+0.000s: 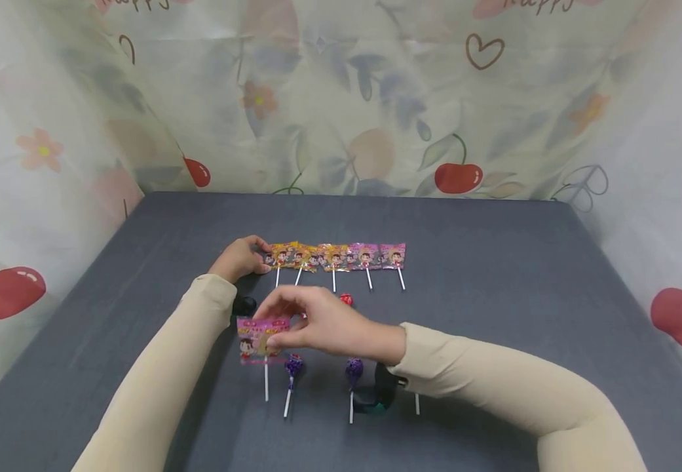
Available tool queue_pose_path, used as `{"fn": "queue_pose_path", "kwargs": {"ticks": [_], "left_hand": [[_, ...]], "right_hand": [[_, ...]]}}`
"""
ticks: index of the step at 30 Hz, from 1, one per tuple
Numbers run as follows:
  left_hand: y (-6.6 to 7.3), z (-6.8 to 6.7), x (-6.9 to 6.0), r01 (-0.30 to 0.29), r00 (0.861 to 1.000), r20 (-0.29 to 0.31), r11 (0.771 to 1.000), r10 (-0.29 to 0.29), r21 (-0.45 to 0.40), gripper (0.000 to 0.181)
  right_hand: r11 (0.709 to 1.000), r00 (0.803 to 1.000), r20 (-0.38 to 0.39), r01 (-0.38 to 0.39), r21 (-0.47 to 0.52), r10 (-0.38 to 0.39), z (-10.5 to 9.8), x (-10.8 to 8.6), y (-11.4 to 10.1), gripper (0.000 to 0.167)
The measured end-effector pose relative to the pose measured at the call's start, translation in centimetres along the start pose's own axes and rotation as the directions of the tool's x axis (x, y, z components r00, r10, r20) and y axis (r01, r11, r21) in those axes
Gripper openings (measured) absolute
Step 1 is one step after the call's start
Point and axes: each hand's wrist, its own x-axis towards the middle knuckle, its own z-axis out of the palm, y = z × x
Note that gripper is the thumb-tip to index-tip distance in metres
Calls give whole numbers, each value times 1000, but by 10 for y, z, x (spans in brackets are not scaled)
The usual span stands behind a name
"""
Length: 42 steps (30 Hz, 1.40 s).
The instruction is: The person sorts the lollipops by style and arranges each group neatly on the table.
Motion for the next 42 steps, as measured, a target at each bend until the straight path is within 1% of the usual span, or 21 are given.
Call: {"fn": "queue_pose_path", "kwargs": {"ticks": [2, 3, 5, 7, 10, 12, 13, 14, 16, 18, 19, 22, 25, 27, 29, 31, 33, 36, 42], "left_hand": [[1, 0, 0, 9, 1000, 10, 1000, -9, 0, 34], [1, 0, 1, 12, 1000, 12, 1000, -12, 4, 34], [2, 0, 1, 23, 1000, 18, 1000, -23, 9, 34], [2, 0, 1, 31, 999, 20, 999, -32, 10, 34], [4, 0, 1, 44, 999, 20, 999, -45, 11, 35], [4, 1, 1, 50, 999, 18, 999, -51, 13, 35], [4, 0, 1, 51, 999, 16, 999, -51, 15, 35], [4, 0, 0, 51, 999, 14, 999, -51, 17, 35], [4, 0, 0, 54, 998, 12, 998, -54, 18, 35], [4, 1, 1, 57, 998, 7, 998, -57, 19, 35], [5, 1, 1, 58, 998, 6, 998, -58, 20, 34], [5, 1, 1, 63, 998, 5, 998, -63, 10, 33], [4, 1, 1, 56, 998, 10, 998, -56, 5, 33], [4, 0, 1, 54, 998, 13, 999, -54, 1, 33], [4, 0, 1, 55, 998, 18, 998, -55, 4, 33], [4, 1, 1, 59, 998, 20, 998, -59, 4, 33], [4, 1, 1, 62, 998, 18, 998, -62, 9, 34], [5, 1, 2, 64, 998, 17, 998, -64, 10, 34], [4, 0, 1, 65, 998, 19, 998, -66, 7, 33]], "right_hand": [[999, 997, -69, 45, 21, -44, -13, -3, -5, 30], [997, 992, -109, 71, 13, -69, -20, -5, -8, 30], [993, 974, -196, 115, -4, -113, -35, -8, -14, 31], [988, 946, -285, 152, -40, -157, -53, -13, -22, 32], [978, 887, -411, 191, -87, -210, -81, -21, -32, 34], [974, 849, -476, 203, -104, -229, -98, -27, -36, 34], [973, 834, -502, 204, -104, -229, -105, -30, -38, 34], [973, 820, -525, 207, -97, -227, -113, -33, -38, 34], [976, 801, -559, 202, -86, -215, -126, -39, -38, 35], [980, 793, -577, 186, -72, -193, -138, -44, -34, 36], [982, 790, -585, 174, -74, -184, -143, -46, -32, 36], [990, 786, -603, 92, -107, -138, -159, -50, -22, 38], [989, 775, -629, -48, -141, -52, -172, -52, -8, 39], [978, 766, -643, -148, -144, 21, -179, -52, 3, 41], [957, 755, -648, -250, -147, 98, -185, -53, 14, 45], [938, 750, -641, -320, -137, 162, -191, -54, 26, 49], [921, 750, -624, -370, -122, 219, -196, -55, 39, 53], [895, 744, -602, -433, -104, 290, -202, -55, 57, 55], [861, 725, -558, -507, -37, 403, -208, -51, 90, 48]]}}
